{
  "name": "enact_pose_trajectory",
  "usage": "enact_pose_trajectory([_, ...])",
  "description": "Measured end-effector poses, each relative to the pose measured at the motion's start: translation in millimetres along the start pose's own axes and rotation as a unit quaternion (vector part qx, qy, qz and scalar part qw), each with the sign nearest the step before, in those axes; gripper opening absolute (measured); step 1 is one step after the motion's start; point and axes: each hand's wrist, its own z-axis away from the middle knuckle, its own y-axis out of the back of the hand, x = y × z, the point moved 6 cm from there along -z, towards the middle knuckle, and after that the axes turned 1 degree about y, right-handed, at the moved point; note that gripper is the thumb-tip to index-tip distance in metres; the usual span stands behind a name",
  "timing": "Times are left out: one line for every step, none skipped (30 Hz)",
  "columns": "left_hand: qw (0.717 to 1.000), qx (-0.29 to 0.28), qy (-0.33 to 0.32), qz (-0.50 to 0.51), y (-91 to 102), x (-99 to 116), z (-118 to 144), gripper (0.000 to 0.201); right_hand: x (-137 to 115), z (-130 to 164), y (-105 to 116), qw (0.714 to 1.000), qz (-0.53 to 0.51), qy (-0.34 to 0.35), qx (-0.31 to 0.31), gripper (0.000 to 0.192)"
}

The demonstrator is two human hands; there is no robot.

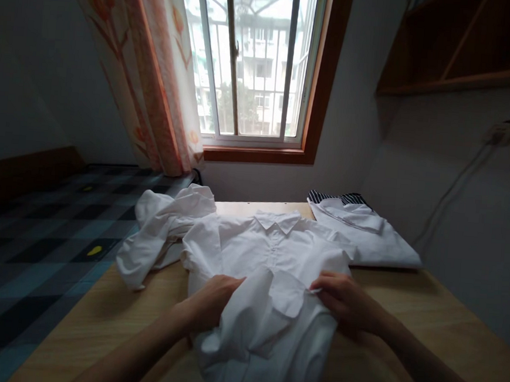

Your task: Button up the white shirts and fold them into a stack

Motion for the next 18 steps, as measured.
enact_pose_trajectory([0.999,0.032,-0.002,0.01,4.7,-2,2,0.003,1,3,10,0.999,-0.008,0.012,0.036,0.024])
enact_pose_trajectory([0.997,0.076,-0.005,0.024,11.2,-5,5,0.006,3,8,22,0.997,-0.016,0.022,0.079,0.022])
enact_pose_trajectory([0.991,0.125,-0.004,0.04,18.9,-7,9,0.01,5,14,34,0.992,-0.025,0.031,0.122,0.019])
enact_pose_trajectory([0.982,0.179,0.004,0.056,27.0,-10,13,0.013,9,20,45,0.985,-0.033,0.039,0.163,0.017])
enact_pose_trajectory([0.97,0.23,0.018,0.074,34.7,-14,17,0.015,13,28,56,0.978,-0.042,0.044,0.201,0.015])
enact_pose_trajectory([0.956,0.276,0.038,0.095,41.4,-18,22,0.016,17,36,65,0.97,-0.05,0.049,0.233,0.013])
enact_pose_trajectory([0.94,0.315,0.062,0.119,46.7,-22,26,0.015,21,44,72,0.962,-0.058,0.05,0.262,0.012])
enact_pose_trajectory([0.92,0.353,0.09,0.143,51.1,-27,30,0.014,24,52,78,0.955,-0.066,0.05,0.285,0.013])
enact_pose_trajectory([0.897,0.392,0.12,0.168,54.9,-32,35,0.013,29,60,83,0.949,-0.074,0.045,0.304,0.014])
enact_pose_trajectory([0.868,0.433,0.147,0.195,58.4,-38,41,0.015,33,67,86,0.943,-0.082,0.038,0.319,0.016])
enact_pose_trajectory([0.834,0.474,0.171,0.225,61.6,-44,47,0.018,38,74,89,0.938,-0.087,0.027,0.334,0.018])
enact_pose_trajectory([0.796,0.514,0.194,0.254,64.7,-51,54,0.021,45,82,92,0.933,-0.09,0.012,0.349,0.02])
enact_pose_trajectory([0.755,0.55,0.216,0.285,67.6,-59,62,0.024,53,90,95,0.927,-0.088,-0.008,0.364,0.023])
enact_pose_trajectory([0.713,0.58,0.235,0.317,70.6,-67,71,0.025,61,99,97,0.922,-0.083,-0.03,0.377,0.025])
enact_pose_trajectory([0.673,0.604,0.251,0.345,73.9,-76,80,0.024,71,107,100,0.919,-0.074,-0.05,0.384,0.027])
enact_pose_trajectory([0.637,0.625,0.265,0.366,77.6,-86,90,0.023,81,116,102,0.919,-0.061,-0.069,0.383,0.027])
enact_pose_trajectory([0.605,0.646,0.274,0.376,82.1,-95,101,0.021,92,124,103,0.919,-0.043,-0.086,0.381,0.027])
enact_pose_trajectory([0.579,0.667,0.279,0.377,86.7,-105,113,0.019,102,132,105,0.919,-0.022,-0.102,0.379,0.027])
